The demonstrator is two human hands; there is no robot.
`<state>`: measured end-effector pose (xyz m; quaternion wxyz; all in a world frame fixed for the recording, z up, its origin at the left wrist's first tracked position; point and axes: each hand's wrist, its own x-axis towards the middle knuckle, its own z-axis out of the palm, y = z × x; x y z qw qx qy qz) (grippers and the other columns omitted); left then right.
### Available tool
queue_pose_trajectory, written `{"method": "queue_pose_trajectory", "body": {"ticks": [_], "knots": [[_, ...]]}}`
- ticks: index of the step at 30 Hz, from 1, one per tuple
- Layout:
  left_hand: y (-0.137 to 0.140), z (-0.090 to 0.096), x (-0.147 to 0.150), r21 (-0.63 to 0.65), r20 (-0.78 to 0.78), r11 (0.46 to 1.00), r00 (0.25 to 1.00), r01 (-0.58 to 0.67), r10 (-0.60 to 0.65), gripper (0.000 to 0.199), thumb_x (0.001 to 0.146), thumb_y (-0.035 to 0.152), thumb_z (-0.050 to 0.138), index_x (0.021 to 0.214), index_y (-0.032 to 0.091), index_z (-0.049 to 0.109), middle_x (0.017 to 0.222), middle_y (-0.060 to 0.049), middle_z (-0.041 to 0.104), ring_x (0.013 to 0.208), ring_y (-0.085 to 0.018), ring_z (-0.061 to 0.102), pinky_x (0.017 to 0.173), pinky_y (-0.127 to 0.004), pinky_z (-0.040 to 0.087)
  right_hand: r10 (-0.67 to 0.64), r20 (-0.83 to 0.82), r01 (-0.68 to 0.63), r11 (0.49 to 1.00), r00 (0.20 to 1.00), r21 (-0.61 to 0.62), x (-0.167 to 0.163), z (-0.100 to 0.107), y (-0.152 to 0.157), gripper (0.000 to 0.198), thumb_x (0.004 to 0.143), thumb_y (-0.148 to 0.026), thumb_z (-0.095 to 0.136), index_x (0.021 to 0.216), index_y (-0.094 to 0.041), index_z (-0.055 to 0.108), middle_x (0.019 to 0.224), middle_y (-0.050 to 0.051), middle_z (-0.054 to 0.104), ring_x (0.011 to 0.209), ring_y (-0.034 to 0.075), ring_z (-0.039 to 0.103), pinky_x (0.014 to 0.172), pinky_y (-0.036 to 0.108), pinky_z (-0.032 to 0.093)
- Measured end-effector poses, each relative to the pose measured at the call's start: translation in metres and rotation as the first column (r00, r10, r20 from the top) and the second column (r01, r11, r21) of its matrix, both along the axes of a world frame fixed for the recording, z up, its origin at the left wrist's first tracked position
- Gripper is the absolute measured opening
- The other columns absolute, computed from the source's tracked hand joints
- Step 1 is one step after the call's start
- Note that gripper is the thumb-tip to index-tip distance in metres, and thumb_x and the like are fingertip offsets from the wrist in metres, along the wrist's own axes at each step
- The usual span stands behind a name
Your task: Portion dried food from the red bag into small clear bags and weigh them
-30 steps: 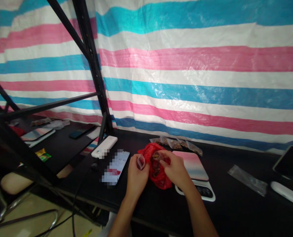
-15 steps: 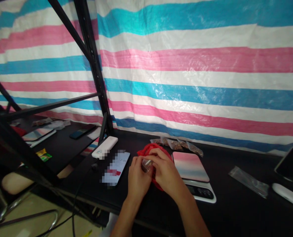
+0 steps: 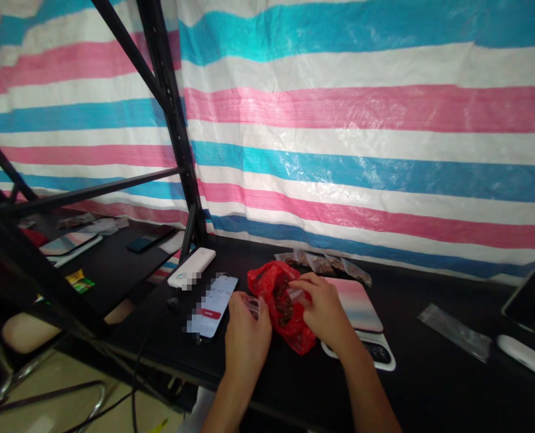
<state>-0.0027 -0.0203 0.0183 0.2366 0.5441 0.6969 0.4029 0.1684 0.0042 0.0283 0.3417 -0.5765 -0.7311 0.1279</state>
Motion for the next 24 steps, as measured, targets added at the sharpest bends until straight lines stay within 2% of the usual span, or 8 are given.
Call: {"method": "queue_pose_trajectory", "body": {"ticks": [3,6,9,12,15,20,24], "knots": [[-0.010,0.003,0.003,-0.199,-0.013,0.973,0.992,0.120,-0.125,0.016,0.094,0.039,0.049,0.095,0.026,0.040,0.090,-0.007,0.067,0.084,-0.030,0.069,0.068,-0.034,0.042,0.044,-0.014,-0.044,0.997,0.999,-0.057,0.001,0.004,-0.004,0.054,0.070,0.007,0.049,0.105,-0.023,0.077,0.114,0.006,0.070,0.106,0.023,0.063,0.095,0.039,0.044],[-0.015,-0.001,0.007,-0.277,-0.020,0.943,0.980,0.187,-0.200,0.019,0.091,0.036,0.054,0.094,0.026,0.039,0.087,-0.008,0.070,0.082,-0.031,0.070,0.065,-0.032,0.037,0.131,0.027,-0.125,0.981,0.991,-0.145,0.001,0.005,-0.008,0.054,0.066,0.006,0.052,0.102,-0.025,0.078,0.111,0.004,0.072,0.104,0.023,0.063,0.094,0.039,0.041],[-0.011,-0.008,0.008,-0.236,0.034,0.950,0.979,0.203,-0.201,0.018,0.086,0.027,0.057,0.092,0.026,0.040,0.083,-0.007,0.070,0.079,-0.029,0.070,0.064,-0.030,0.036,0.168,0.072,-0.152,0.969,0.983,-0.193,0.000,0.004,-0.010,0.056,0.062,0.007,0.053,0.101,-0.025,0.078,0.112,0.003,0.072,0.106,0.023,0.062,0.092,0.039,0.036],[-0.002,-0.016,0.009,-0.137,0.200,0.971,0.966,0.195,-0.165,0.020,0.080,0.018,0.058,0.090,0.025,0.043,0.076,-0.003,0.068,0.074,-0.024,0.068,0.064,-0.028,0.039,0.150,0.110,-0.126,0.972,0.983,-0.200,-0.002,0.004,-0.011,0.056,0.062,0.007,0.053,0.100,-0.025,0.077,0.113,0.003,0.072,0.109,0.024,0.060,0.092,0.039,0.033],[0.008,-0.021,0.011,-0.048,0.390,0.989,0.915,0.137,-0.108,0.021,0.074,0.013,0.059,0.087,0.023,0.046,0.071,0.001,0.063,0.066,-0.019,0.063,0.063,-0.026,0.042,0.141,0.119,-0.115,0.972,0.983,-0.204,-0.005,0.007,-0.012,0.054,0.063,0.007,0.053,0.099,-0.025,0.077,0.113,0.003,0.072,0.110,0.024,0.060,0.093,0.039,0.032],[0.015,-0.021,0.013,0.005,0.616,0.997,0.785,0.078,-0.064,0.020,0.069,0.016,0.062,0.082,0.021,0.047,0.068,0.004,0.058,0.059,-0.013,0.056,0.058,-0.023,0.043,0.118,0.094,-0.094,0.969,0.989,-0.227,-0.007,0.010,-0.015,0.046,0.071,0.002,0.057,0.104,-0.024,0.077,0.111,0.005,0.073,0.106,0.025,0.064,0.093,0.039,0.037],[0.015,-0.018,0.010,0.032,0.642,0.993,0.759,0.112,-0.106,0.022,0.069,0.024,0.065,0.081,0.021,0.047,0.065,0.006,0.054,0.055,-0.011,0.052,0.056,-0.022,0.043,0.055,0.006,-0.052,0.969,0.998,-0.241,-0.001,0.007,-0.013,0.043,0.076,-0.002,0.057,0.108,-0.024,0.077,0.107,0.006,0.076,0.099,0.024,0.068,0.090,0.036,0.044]]}}
